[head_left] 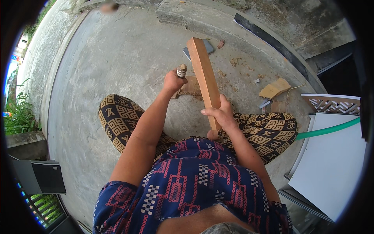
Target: Chiseling a piece of wood held in the lap.
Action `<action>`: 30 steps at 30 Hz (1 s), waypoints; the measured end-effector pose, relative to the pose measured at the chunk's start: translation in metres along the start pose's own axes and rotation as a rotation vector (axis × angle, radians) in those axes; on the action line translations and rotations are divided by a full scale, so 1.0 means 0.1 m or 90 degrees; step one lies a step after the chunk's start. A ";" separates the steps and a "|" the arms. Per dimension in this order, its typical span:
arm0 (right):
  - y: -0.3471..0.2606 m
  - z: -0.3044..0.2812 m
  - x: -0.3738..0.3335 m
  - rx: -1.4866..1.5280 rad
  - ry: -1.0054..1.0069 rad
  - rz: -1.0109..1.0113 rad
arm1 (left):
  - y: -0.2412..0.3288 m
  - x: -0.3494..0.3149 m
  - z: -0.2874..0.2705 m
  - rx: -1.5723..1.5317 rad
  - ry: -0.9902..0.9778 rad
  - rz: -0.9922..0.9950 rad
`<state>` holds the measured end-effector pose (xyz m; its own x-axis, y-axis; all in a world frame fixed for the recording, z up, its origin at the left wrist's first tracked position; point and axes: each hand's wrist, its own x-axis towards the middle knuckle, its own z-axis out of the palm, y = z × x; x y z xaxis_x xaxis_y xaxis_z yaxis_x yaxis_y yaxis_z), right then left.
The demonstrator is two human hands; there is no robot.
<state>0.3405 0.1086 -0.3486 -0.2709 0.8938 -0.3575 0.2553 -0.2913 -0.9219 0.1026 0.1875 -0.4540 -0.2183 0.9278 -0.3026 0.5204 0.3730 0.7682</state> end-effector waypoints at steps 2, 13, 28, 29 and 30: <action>-0.01 0.00 -0.01 -0.010 -0.004 0.002 | 0.05 -0.01 -0.01 -0.007 -0.019 -0.022; 0.03 0.00 0.00 0.007 0.005 -0.023 | 0.09 -0.02 -0.03 -0.006 0.028 0.015; 0.01 0.00 0.00 0.000 0.004 -0.038 | 0.08 -0.01 -0.02 -0.013 0.005 -0.019; 0.01 0.00 -0.01 0.000 0.005 -0.037 | 0.09 -0.01 -0.03 -0.006 0.017 -0.013; 0.00 0.01 -0.02 -0.003 0.004 -0.034 | 0.09 -0.01 -0.05 0.002 0.030 -0.006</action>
<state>0.3399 0.1068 -0.3484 -0.2785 0.9100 -0.3070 0.2444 -0.2420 -0.9390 0.1033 0.1896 -0.4441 -0.2620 0.9225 -0.2835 0.5207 0.3825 0.7632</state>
